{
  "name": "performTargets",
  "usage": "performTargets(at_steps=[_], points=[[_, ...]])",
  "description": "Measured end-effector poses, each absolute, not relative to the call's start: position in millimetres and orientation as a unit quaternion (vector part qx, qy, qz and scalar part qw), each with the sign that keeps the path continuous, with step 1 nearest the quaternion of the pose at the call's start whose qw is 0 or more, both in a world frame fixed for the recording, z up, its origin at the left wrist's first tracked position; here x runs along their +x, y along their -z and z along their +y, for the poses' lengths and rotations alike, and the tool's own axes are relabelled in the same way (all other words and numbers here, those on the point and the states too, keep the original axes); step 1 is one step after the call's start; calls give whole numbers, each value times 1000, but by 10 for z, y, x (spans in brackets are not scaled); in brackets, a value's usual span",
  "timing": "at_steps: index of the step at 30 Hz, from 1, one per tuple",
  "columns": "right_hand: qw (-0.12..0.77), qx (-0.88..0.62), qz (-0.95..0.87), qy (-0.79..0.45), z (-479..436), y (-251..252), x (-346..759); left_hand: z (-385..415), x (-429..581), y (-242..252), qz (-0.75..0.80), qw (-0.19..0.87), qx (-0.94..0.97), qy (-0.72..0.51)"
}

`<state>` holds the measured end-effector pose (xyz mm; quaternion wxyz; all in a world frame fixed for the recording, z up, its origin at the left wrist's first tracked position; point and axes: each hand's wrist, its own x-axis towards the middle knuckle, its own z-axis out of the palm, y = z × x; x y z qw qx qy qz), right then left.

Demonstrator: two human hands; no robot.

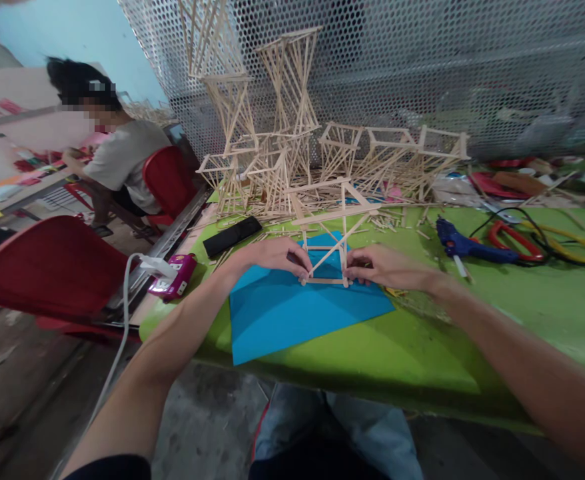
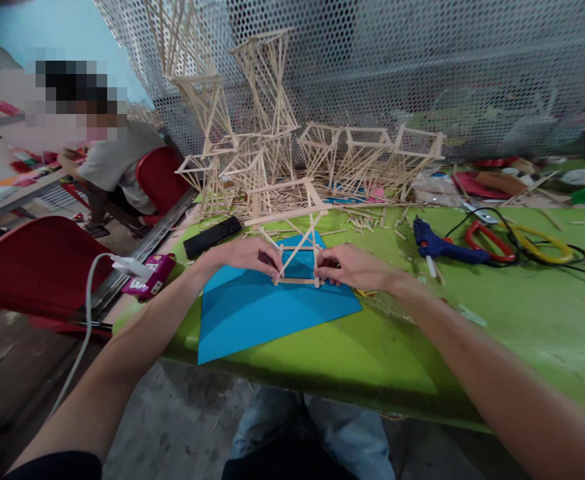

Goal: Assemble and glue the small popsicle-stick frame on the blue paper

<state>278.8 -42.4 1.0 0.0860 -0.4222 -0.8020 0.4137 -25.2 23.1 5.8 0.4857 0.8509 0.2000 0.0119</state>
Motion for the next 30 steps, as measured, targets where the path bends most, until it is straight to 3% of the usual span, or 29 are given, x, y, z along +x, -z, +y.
performTargets(at_steps=[18,25,28,30], points=[[71,-411,-839,-348,-410,6,2814,236,-259,-66,193,489,850,-5],[91,-426,-801,-411,-456,-160,2864,214,-249,-97,190,481,856,-12],[119,-480,-800,-340,-470,-368,3067,225,-258,-80,190,491,850,-12],[184,-534,-781,-267,-465,-503,3320,237,-263,-66,191,493,849,-10]])
